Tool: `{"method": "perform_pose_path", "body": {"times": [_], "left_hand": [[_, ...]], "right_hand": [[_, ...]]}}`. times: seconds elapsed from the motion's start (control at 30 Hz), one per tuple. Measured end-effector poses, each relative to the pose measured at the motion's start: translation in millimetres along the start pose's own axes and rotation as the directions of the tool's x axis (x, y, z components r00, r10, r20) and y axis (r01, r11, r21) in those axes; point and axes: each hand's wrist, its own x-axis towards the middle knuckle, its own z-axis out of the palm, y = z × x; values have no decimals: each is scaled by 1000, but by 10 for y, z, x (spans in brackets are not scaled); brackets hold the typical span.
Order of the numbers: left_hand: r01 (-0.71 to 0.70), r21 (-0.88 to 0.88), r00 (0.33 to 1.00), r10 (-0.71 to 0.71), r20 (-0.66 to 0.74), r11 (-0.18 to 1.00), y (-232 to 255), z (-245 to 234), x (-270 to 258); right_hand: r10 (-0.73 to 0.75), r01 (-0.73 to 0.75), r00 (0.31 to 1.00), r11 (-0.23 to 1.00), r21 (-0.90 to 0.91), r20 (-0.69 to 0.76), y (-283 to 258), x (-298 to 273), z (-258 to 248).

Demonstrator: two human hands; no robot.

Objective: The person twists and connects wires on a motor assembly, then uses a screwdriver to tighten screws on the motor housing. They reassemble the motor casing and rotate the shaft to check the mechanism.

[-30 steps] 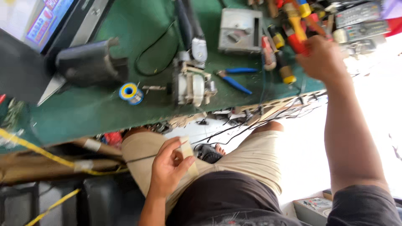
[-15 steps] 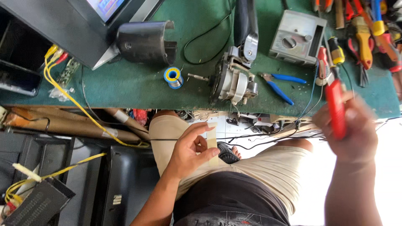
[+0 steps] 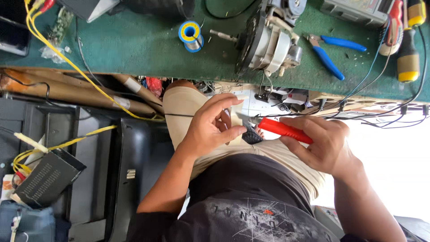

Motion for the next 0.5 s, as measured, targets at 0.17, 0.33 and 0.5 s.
{"method": "perform_pose_path", "body": {"times": [0.17, 0.33, 0.5], "left_hand": [[9, 169, 999, -18, 47, 986, 90, 4, -32], [-133, 298, 990, 116, 75, 945, 47, 15, -49], [-142, 307, 987, 110, 118, 941, 126, 57, -44]], "right_hand": [[-98, 99, 994, 995, -26, 48, -68, 56, -35], [7, 18, 993, 978, -207, 118, -105, 60, -12], [72, -50, 986, 988, -144, 149, -221, 110, -11]]}}
